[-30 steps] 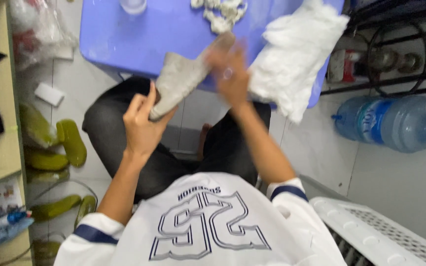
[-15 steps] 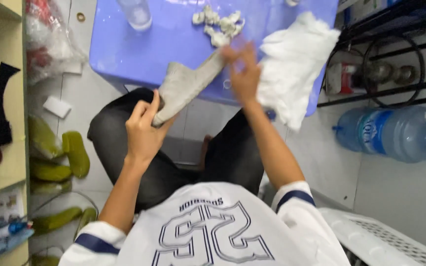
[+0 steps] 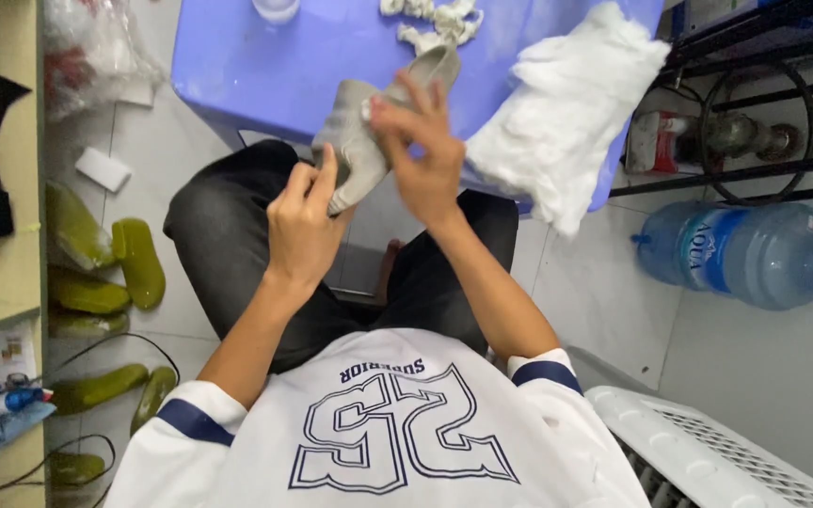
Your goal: The person sits cross-legged on a chair and cleans a pair of gray slide sandals using small pieces of white cloth. They wipe the interior and exterior surfaces of each slide, handling them one at a time and occasionally tearing off fresh cloth pieces from a larger bundle on the table.
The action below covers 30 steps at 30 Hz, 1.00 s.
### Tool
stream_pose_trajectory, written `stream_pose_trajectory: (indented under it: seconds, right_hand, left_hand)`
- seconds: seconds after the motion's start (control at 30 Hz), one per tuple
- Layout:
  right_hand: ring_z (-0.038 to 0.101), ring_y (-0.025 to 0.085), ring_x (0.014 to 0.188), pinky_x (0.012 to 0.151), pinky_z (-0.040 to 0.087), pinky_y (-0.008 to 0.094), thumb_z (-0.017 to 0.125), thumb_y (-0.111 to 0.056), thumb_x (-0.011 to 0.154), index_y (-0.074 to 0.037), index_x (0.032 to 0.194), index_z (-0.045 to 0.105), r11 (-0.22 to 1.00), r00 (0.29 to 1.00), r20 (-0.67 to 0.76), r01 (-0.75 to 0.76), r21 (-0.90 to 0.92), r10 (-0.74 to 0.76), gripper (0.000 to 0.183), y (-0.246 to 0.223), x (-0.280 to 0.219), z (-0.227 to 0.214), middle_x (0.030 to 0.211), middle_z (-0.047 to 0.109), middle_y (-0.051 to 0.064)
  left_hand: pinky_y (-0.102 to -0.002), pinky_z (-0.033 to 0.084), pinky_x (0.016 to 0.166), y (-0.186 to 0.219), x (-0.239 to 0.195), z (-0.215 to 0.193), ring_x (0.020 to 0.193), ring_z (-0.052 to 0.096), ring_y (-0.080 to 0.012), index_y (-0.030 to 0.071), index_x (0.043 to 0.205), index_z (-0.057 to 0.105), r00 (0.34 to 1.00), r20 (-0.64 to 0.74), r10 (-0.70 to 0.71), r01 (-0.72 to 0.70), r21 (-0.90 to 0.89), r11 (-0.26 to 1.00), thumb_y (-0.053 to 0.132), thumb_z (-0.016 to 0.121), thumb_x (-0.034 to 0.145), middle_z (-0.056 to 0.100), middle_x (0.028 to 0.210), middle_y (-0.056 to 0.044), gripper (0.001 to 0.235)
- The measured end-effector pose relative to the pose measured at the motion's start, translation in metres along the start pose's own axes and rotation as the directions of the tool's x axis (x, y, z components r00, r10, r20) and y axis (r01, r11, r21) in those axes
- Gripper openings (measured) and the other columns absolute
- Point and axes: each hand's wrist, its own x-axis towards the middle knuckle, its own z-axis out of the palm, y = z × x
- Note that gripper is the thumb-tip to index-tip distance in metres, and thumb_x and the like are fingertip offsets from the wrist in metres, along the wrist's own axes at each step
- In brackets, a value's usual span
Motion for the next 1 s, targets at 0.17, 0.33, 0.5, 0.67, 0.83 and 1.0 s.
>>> stream_pose_trajectory:
  seconds: [0.17, 0.33, 0.5, 0.67, 0.83, 1.0]
  right_hand:
    - [0.066, 0.032, 0.136, 0.134, 0.023, 0.047, 0.086, -0.003, 0.096, -0.015, 0.105, 0.088, 0.993, 0.985, 0.125, 0.119, 0.022, -0.121, 0.015, 0.011, 0.003, -0.011, 0.111, 0.087, 0.005]
    - [0.068, 0.037, 0.135, 0.133, 0.024, 0.058, 0.081, -0.009, 0.1, -0.016, 0.102, 0.089, 0.969, 0.941, 0.236, 0.247, 0.016, -0.244, 0.01, -0.007, -0.001, -0.007, 0.113, 0.086, 0.006]
    - [0.071, 0.039, 0.128, 0.127, 0.032, 0.054, 0.079, -0.003, 0.101, -0.009, 0.102, 0.088, 0.946, 0.929, 0.183, 0.325, 0.018, -0.322, 0.011, -0.012, 0.018, -0.003, 0.109, 0.086, 0.009]
    - [0.071, 0.039, 0.13, 0.13, 0.035, 0.059, 0.071, -0.006, 0.105, -0.011, 0.108, 0.082, 0.964, 0.936, 0.259, 0.26, -0.048, -0.239, 0.013, -0.011, 0.001, -0.017, 0.115, 0.083, 0.007]
    - [0.078, 0.038, 0.113, 0.116, 0.052, 0.052, 0.073, -0.001, 0.102, -0.005, 0.1, 0.09, 0.956, 0.95, 0.1, 0.29, 0.052, -0.294, 0.017, 0.025, -0.023, -0.003, 0.103, 0.086, 0.011]
    - [0.074, 0.039, 0.123, 0.12, 0.046, 0.05, 0.082, -0.002, 0.099, -0.008, 0.105, 0.087, 0.968, 0.961, 0.121, 0.249, 0.015, -0.249, 0.01, -0.015, 0.01, -0.006, 0.107, 0.086, 0.008]
  left_hand:
    - [-0.039, 0.064, 0.066, -0.001, 0.008, -0.006, 0.076, 0.074, -0.0279, -0.003, 0.14, 0.074, 1.0, 0.002, 0.025, -0.025, 0.052, 0.998, 0.002, 0.094, 0.076, 0.062, 0.093, -0.007, 0.067]
    - [-0.04, 0.062, 0.065, -0.007, 0.021, -0.005, 0.075, 0.073, -0.0296, -0.001, 0.139, 0.075, 0.998, -0.021, 0.056, -0.054, 0.088, 0.995, 0.004, 0.091, 0.077, 0.061, 0.093, -0.007, 0.064]
    - [-0.031, 0.063, 0.07, -0.001, 0.022, -0.01, 0.074, 0.073, -0.0237, 0.003, 0.134, 0.079, 0.999, 0.003, 0.049, -0.049, 0.073, 0.996, 0.0, 0.097, 0.07, 0.059, 0.09, -0.002, 0.066]
    - [-0.04, 0.06, 0.066, 0.001, 0.019, -0.016, 0.075, 0.069, -0.0287, 0.002, 0.144, 0.07, 0.993, 0.117, 0.024, -0.028, 0.032, 0.999, -0.001, 0.1, 0.065, 0.06, 0.097, -0.008, 0.085]
    - [-0.038, 0.065, 0.072, 0.003, 0.028, -0.015, 0.08, 0.076, -0.0288, 0.001, 0.139, 0.075, 0.998, 0.048, 0.036, -0.039, 0.064, 0.997, 0.004, 0.101, 0.064, 0.062, 0.096, -0.006, 0.08]
    - [-0.037, 0.065, 0.067, 0.013, 0.03, -0.021, 0.074, 0.075, -0.0273, 0.003, 0.138, 0.076, 0.996, 0.079, 0.032, -0.038, 0.077, 0.996, 0.006, 0.1, 0.065, 0.06, 0.092, -0.004, 0.077]
